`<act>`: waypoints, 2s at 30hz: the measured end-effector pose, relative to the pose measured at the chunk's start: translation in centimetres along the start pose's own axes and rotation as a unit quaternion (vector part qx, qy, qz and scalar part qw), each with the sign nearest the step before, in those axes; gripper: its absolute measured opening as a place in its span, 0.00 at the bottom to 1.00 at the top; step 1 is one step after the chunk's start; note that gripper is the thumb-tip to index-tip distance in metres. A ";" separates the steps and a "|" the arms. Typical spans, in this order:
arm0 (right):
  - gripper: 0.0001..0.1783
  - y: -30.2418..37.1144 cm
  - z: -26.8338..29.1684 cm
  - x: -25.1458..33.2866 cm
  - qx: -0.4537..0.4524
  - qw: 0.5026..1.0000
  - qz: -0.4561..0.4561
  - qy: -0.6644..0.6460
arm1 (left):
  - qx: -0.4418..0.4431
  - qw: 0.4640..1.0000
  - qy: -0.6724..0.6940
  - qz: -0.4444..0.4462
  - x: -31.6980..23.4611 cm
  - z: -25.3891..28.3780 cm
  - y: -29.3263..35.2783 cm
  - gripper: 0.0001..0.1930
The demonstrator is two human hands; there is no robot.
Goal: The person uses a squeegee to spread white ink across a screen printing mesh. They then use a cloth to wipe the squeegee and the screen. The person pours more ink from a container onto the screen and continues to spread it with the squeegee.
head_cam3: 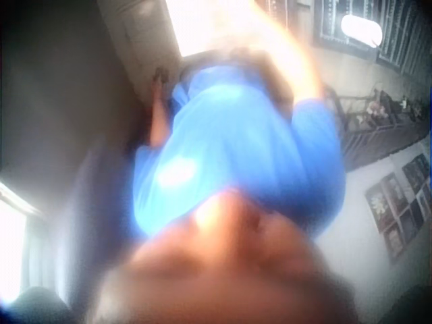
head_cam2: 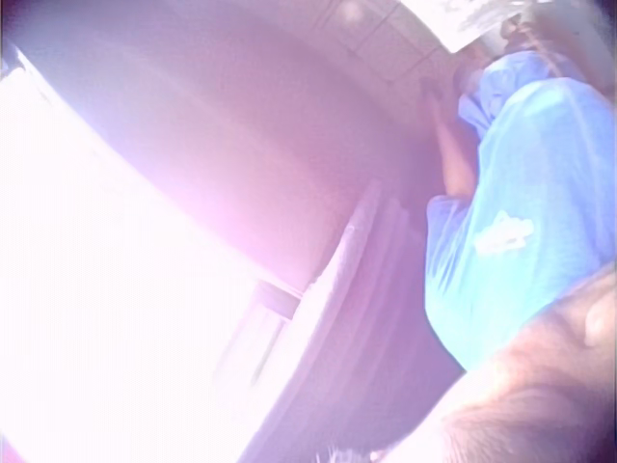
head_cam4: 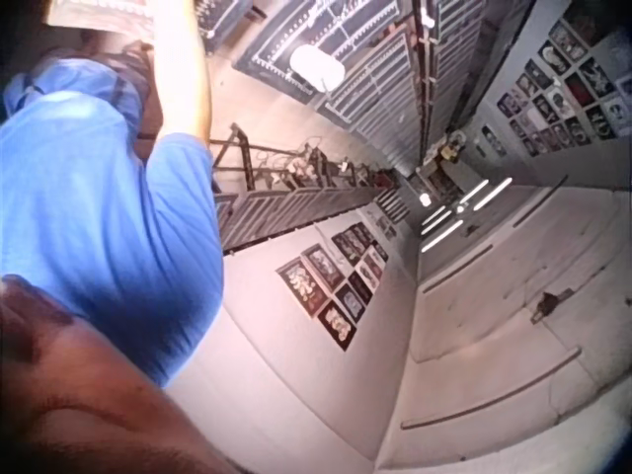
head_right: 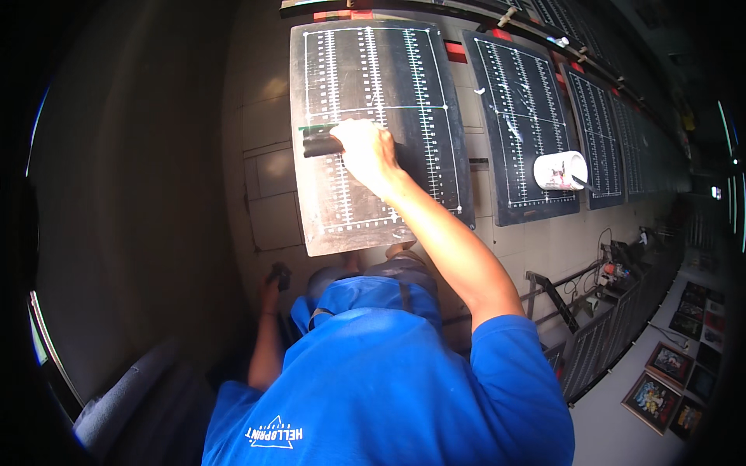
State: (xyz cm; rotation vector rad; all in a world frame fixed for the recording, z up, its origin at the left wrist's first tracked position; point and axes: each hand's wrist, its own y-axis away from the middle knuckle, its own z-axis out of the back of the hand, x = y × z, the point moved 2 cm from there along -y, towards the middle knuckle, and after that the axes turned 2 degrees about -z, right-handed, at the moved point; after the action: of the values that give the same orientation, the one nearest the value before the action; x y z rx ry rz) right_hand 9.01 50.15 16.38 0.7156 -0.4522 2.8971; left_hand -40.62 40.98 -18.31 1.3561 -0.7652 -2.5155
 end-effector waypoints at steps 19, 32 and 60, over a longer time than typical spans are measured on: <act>0.18 17.8 3.0 9.5 0.171 0.981 0.087 0.006 | 0.001 0.994 0.065 0.090 10.1 -2.6 1.2 0.21; 0.14 24.4 16.7 -7.8 -0.133 0.861 -0.490 -0.034 | 0.092 0.964 0.164 0.188 10.1 -2.6 1.7 0.23; 0.13 33.9 23.3 -13.4 -0.210 0.787 -0.454 -0.362 | -0.200 0.914 -0.097 -0.340 -33.2 -15.8 20.0 0.09</act>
State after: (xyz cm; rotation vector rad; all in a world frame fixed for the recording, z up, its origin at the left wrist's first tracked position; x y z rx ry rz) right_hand 24.53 10.03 20.98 1.4353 -0.5696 1.4854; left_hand -10.47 31.36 9.07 1.3956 0.2763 -3.1073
